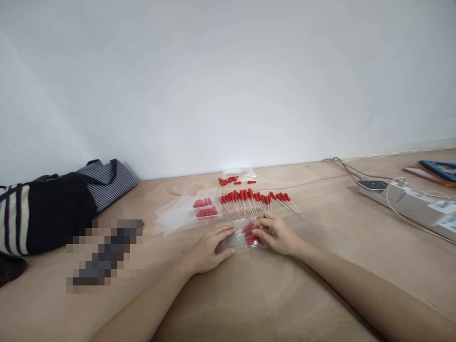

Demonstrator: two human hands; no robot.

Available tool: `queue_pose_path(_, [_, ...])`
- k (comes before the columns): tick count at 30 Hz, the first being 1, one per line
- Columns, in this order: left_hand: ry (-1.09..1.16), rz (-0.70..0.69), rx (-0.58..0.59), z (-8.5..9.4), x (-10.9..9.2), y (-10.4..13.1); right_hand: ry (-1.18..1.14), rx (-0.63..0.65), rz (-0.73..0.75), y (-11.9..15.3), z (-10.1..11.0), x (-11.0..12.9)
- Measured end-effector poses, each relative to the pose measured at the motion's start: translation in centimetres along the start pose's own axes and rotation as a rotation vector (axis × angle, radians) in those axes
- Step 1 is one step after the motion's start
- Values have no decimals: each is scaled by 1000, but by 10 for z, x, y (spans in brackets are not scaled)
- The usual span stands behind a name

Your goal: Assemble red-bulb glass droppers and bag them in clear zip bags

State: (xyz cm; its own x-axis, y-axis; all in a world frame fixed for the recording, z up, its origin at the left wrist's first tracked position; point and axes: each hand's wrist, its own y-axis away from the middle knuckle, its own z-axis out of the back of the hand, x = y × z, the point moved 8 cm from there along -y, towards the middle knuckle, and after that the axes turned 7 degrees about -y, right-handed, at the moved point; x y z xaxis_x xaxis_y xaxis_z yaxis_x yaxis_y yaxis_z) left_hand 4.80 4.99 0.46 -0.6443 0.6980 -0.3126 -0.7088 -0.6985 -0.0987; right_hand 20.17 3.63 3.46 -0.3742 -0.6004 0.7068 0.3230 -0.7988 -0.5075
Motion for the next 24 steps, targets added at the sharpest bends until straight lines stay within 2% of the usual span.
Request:
queue_pose_path(4, [1, 16, 4, 1, 1, 0, 65, -56, -57, -3, 33, -22])
queue_pose_path(9, [12, 20, 4, 2, 1, 1, 323, 179, -3, 4, 59, -45])
queue_pose_path(13, [24, 19, -2, 3, 0, 1, 495, 242, -8, 8, 65, -53])
queue_pose_path(18, [22, 25, 5, 4, -1, 0, 624, 238, -24, 8, 71, -56])
queue_pose_path(24, [34, 13, -4, 3, -1, 0, 615, 245, -29, 9, 71, -56])
